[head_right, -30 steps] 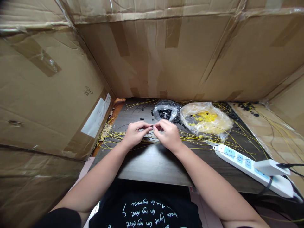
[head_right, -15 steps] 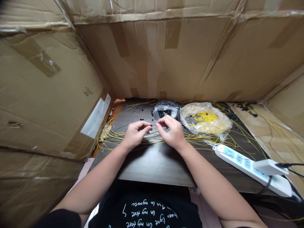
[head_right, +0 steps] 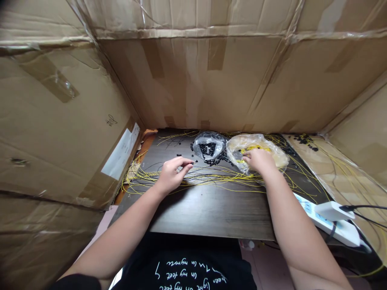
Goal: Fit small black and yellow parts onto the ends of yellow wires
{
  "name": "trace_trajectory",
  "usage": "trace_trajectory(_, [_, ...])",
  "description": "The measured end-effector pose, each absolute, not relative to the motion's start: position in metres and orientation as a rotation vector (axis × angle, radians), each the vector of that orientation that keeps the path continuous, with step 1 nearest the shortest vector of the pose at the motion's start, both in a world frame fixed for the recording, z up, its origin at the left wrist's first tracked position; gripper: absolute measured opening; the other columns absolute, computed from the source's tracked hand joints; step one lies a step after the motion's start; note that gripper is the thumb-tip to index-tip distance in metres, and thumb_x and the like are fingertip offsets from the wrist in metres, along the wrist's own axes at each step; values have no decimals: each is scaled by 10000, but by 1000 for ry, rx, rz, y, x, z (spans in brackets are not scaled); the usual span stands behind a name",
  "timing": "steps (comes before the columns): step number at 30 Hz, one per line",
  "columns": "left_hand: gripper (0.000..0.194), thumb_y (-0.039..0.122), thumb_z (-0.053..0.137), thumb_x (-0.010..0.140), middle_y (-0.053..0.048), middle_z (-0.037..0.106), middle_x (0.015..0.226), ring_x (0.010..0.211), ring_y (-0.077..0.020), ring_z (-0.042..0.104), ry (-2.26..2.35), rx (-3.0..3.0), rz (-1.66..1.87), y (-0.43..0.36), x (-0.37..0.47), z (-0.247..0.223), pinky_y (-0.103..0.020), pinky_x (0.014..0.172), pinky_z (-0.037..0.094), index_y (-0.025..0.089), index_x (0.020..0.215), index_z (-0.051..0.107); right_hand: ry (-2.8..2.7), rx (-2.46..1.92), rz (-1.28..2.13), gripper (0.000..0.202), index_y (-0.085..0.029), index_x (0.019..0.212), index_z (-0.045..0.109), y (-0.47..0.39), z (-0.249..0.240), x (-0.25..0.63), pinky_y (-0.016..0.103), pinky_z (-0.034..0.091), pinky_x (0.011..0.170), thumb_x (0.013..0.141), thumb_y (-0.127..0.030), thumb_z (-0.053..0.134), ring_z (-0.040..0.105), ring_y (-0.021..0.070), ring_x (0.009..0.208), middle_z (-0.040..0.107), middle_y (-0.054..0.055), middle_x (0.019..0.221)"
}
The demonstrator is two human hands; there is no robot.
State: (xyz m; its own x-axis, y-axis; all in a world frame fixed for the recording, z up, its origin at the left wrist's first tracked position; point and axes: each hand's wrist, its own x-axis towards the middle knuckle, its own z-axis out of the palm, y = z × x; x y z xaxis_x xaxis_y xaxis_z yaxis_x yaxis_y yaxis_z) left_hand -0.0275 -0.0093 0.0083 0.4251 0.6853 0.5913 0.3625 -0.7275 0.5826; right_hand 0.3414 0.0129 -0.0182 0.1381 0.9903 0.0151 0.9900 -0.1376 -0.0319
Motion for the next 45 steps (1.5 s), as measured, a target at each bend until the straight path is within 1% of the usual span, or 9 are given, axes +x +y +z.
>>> trace_trajectory(9, [137,277,548,940,-58,666,873,806,-160,608,919,2267,1205,-10,-26,8,-277,754,469,177,972,636,-2075,-2255,-4,223,-201,934,772,10,-22,332,302,465,713,845,-322,607,677,231,853,748,84,917])
trace_trajectory(12, [122,268,540,940,-59,658,886,814,-159,604,914,2246,1224,-11,-26,7,-276,756,469,177,968,616,-2046,-2260,-48,279,-201,977,768,10,-24,336,309,467,726,882,-370,566,676,234,878,745,89,950])
trace_trajectory(15, [105,260,545,936,-53,654,880,805,-154,603,918,2220,1245,-11,-26,7,-273,756,470,179,963,607,-2070,-2327,-83,284,-209,1017,766,9,-25,341,316,462,745,893,-334,543,677,245,912,741,95,1000])
trace_trajectory(20, [108,279,610,904,-44,664,861,779,-142,610,902,2137,1327,-15,-24,9,-261,743,477,176,934,615,-2122,-2342,-67,230,-214,978,764,10,-24,341,302,436,706,850,-260,578,676,244,894,742,87,951])
trace_trajectory(26, [121,294,627,893,-41,664,858,778,-142,621,918,2075,1342,-19,-24,10,-263,751,487,181,934,616,-2050,-2358,-190,245,-167,939,732,7,-21,330,312,410,676,863,-301,542,663,258,867,720,131,960])
trace_trajectory(30, [97,267,588,915,-43,640,868,778,-134,602,886,2136,1354,-20,-24,11,-253,742,483,181,959,590,-1891,-2357,-275,223,-158,919,708,4,-12,328,327,402,659,838,-278,539,656,268,814,716,134,871])
trace_trajectory(34, [79,234,562,930,-47,634,863,777,-133,594,819,2271,1380,-20,-24,11,-252,739,481,179,983,581,-1891,-2055,-357,126,-172,843,670,0,12,321,316,421,675,806,-252,580,653,245,795,708,94,836])
trace_trajectory(38, [96,196,567,925,-43,639,859,768,-132,597,750,2381,1437,-20,-23,10,-252,728,485,173,1017,582,-1933,-1595,-355,97,-182,860,651,-17,45,284,310,459,708,803,-256,621,648,216,789,695,61,836])
trace_trajectory(45, [152,182,578,920,-45,661,871,767,-131,615,755,2459,1409,-23,-22,12,-254,749,497,167,1072,586,-1969,-1001,175,90,-210,947,674,-60,53,189,289,517,763,875,-199,622,650,155,814,704,27,895])
